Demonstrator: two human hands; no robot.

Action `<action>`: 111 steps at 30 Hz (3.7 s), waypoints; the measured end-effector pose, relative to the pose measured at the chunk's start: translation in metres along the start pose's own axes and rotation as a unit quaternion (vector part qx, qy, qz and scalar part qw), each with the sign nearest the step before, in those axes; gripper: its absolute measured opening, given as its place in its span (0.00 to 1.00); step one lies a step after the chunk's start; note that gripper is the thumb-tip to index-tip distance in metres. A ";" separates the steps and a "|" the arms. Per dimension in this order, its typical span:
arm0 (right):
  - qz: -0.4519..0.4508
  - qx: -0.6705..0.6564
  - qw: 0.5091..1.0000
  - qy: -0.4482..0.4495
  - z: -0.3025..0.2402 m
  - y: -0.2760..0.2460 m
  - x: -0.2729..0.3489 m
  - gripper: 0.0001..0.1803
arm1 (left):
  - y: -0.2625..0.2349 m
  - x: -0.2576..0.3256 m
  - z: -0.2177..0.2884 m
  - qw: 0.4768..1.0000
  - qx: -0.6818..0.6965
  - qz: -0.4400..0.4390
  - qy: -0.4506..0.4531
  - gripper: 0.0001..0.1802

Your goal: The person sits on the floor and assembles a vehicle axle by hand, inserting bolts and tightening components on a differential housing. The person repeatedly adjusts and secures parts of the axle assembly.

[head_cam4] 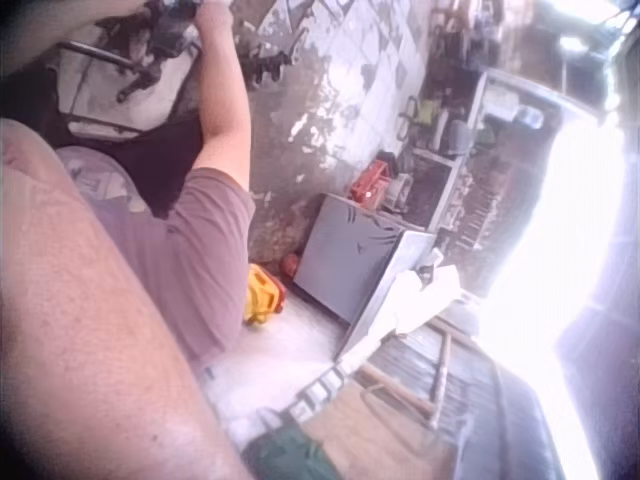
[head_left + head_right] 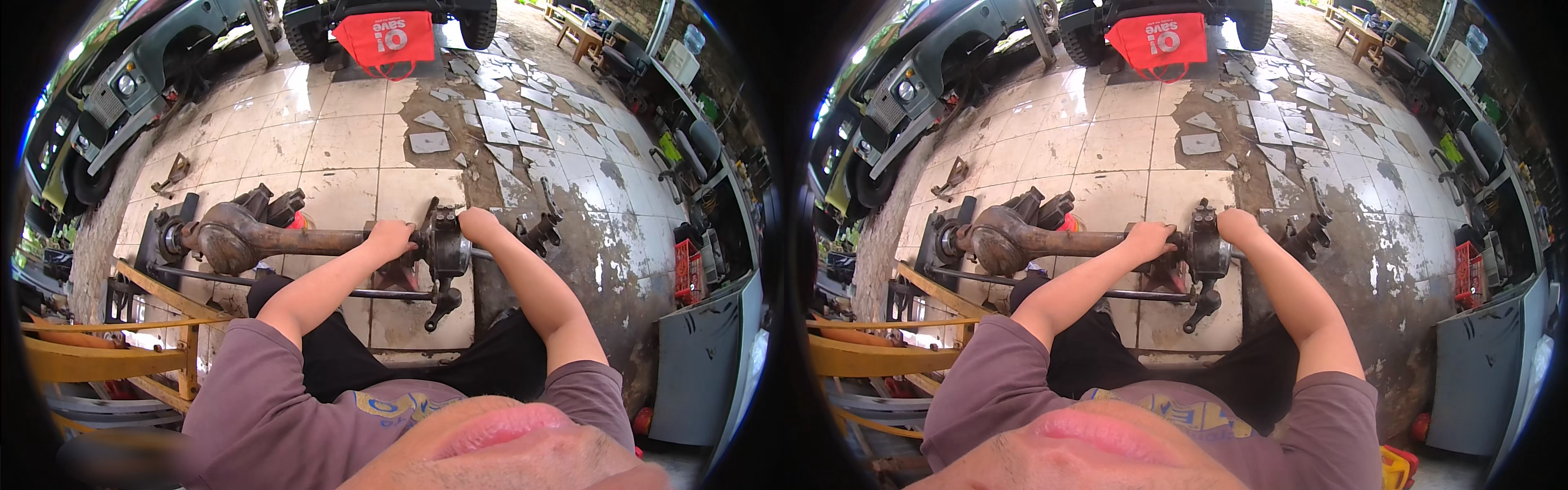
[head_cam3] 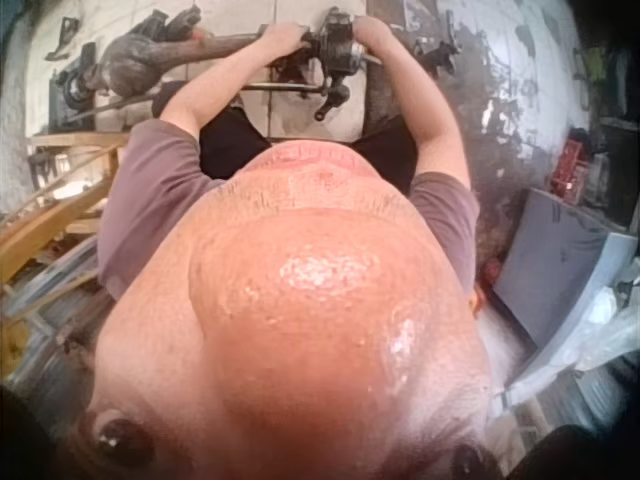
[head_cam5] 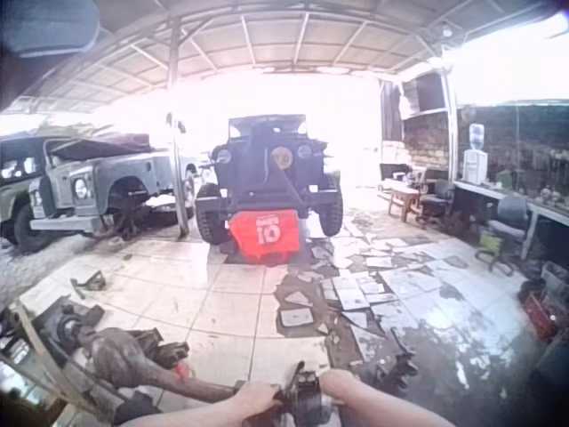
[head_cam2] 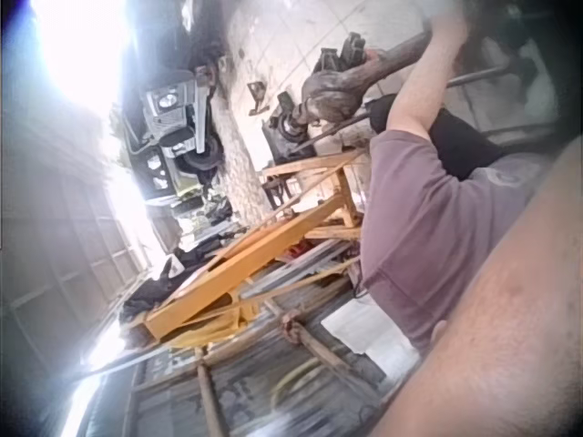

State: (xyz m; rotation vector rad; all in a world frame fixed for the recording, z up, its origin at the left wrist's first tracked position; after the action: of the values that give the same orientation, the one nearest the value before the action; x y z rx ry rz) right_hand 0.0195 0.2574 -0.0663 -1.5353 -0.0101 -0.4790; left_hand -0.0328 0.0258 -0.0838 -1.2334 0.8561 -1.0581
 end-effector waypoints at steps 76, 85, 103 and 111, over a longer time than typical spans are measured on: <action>0.015 0.017 1.000 -0.020 -0.016 -0.010 0.008 0.12 | -0.003 0.007 -0.004 1.000 0.007 0.021 -0.003 0.26; 0.022 0.023 0.999 -0.041 -0.013 -0.005 0.005 0.11 | -0.002 0.005 -0.002 1.000 -0.002 0.013 -0.017 0.27; -0.004 0.032 0.999 -0.030 -0.023 -0.013 0.010 0.13 | -0.002 0.007 -0.004 1.000 -0.008 -0.003 -0.010 0.28; -0.016 0.055 0.997 -0.048 -0.027 -0.013 0.014 0.13 | 0.002 0.011 -0.009 1.000 -0.004 -0.003 -0.016 0.28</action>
State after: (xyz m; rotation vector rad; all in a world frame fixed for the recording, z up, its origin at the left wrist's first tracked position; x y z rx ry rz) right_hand 0.0199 0.2278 -0.0515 -1.4513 -0.1336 -0.4232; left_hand -0.0371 0.0126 -0.0870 -1.2574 0.8342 -1.0388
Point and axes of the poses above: each hand's wrist, its own x-axis away from the middle knuckle, its own y-axis out of the palm, z = x × y, the point moved 4 cm from there along -x, towards the middle knuckle, and after that the axes turned 15 degrees about y, right-handed, at the moved point
